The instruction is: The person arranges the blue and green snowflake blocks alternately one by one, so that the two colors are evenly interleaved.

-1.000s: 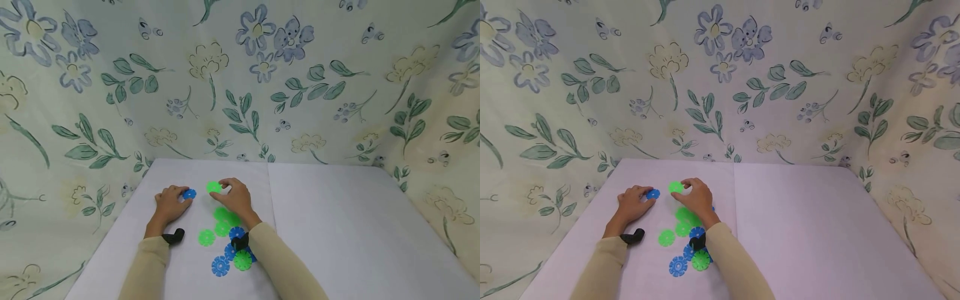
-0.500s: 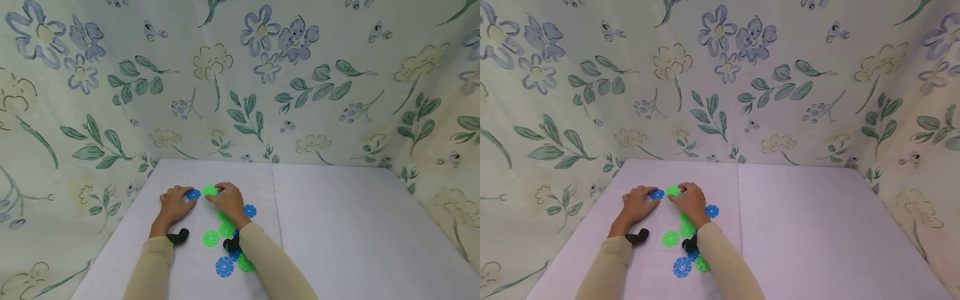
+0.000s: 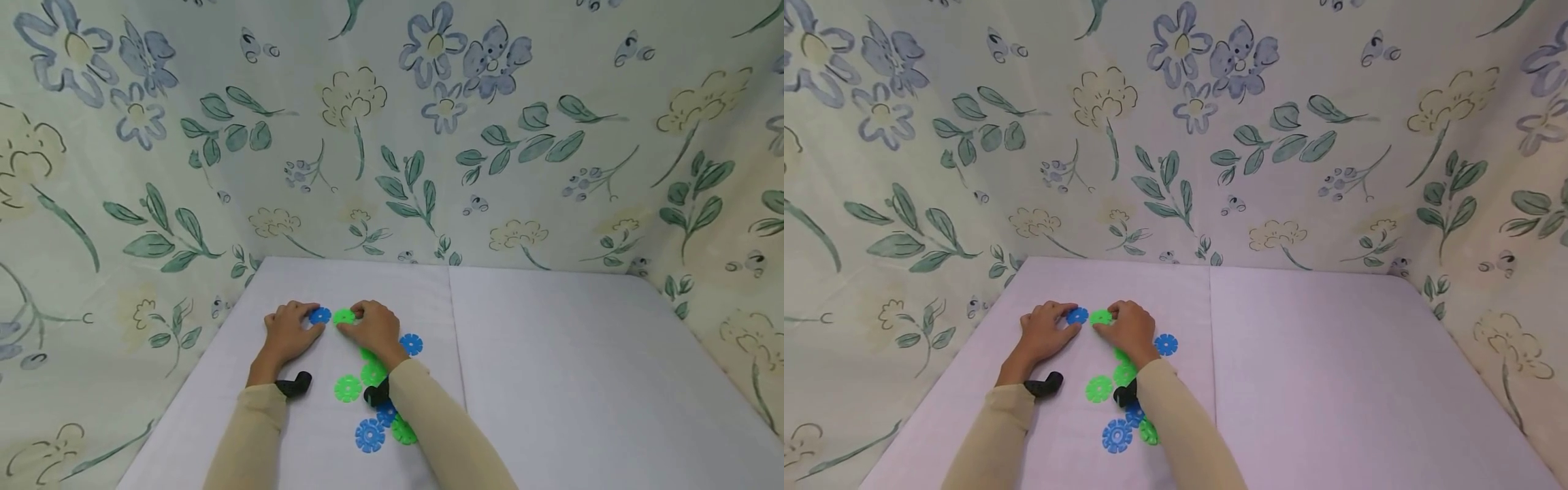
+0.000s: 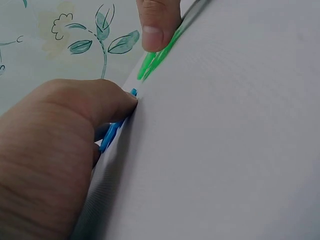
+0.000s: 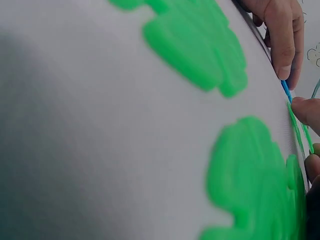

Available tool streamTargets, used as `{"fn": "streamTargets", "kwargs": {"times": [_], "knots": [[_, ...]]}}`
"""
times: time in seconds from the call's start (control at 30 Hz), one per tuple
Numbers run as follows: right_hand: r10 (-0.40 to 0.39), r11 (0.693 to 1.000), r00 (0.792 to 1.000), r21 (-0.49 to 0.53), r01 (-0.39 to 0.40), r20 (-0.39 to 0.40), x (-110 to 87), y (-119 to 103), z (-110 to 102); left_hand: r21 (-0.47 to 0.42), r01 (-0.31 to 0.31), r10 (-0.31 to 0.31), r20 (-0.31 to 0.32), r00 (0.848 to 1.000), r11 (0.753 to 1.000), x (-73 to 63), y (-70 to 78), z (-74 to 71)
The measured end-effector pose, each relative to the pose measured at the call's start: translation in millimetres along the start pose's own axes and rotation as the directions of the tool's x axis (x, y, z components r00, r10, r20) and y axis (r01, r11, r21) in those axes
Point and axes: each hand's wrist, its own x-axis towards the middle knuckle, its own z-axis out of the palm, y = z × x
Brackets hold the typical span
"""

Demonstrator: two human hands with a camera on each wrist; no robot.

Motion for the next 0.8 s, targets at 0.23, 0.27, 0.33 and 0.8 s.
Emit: {"fn": "streamTargets", "kwargs": {"times": [0.23,0.27,0.33,0.8], "knots": [[-0.003,0.998,1.0,-0.059,0.004,0.016,3.0,0.9,3.3,0.003,-0.008,0.008,-0.005,1.0,1.0,-0.7,1.1,-1.1],[-0.003,0.998,1.0,-0.067,0.004,0.019,3.2,1.2,3.4,0.002,-0.009,0.009,-0.004,1.0,1.0,-0.9,1.6,-1.4],[-0.003,0.997,1.0,-0.083,0.005,0.025,3.3,1.0,3.2,0.007,-0.011,0.011,-0.006,1.0,1.0,-1.2,1.5,-1.5],[0.0,0.996,0.998,-0.088,0.006,0.069,1.2,-3.6,-2.1,0.002,-0.019,0.019,-0.003,1.0,1.0,-1.7,-1.2,-1.7]]}}
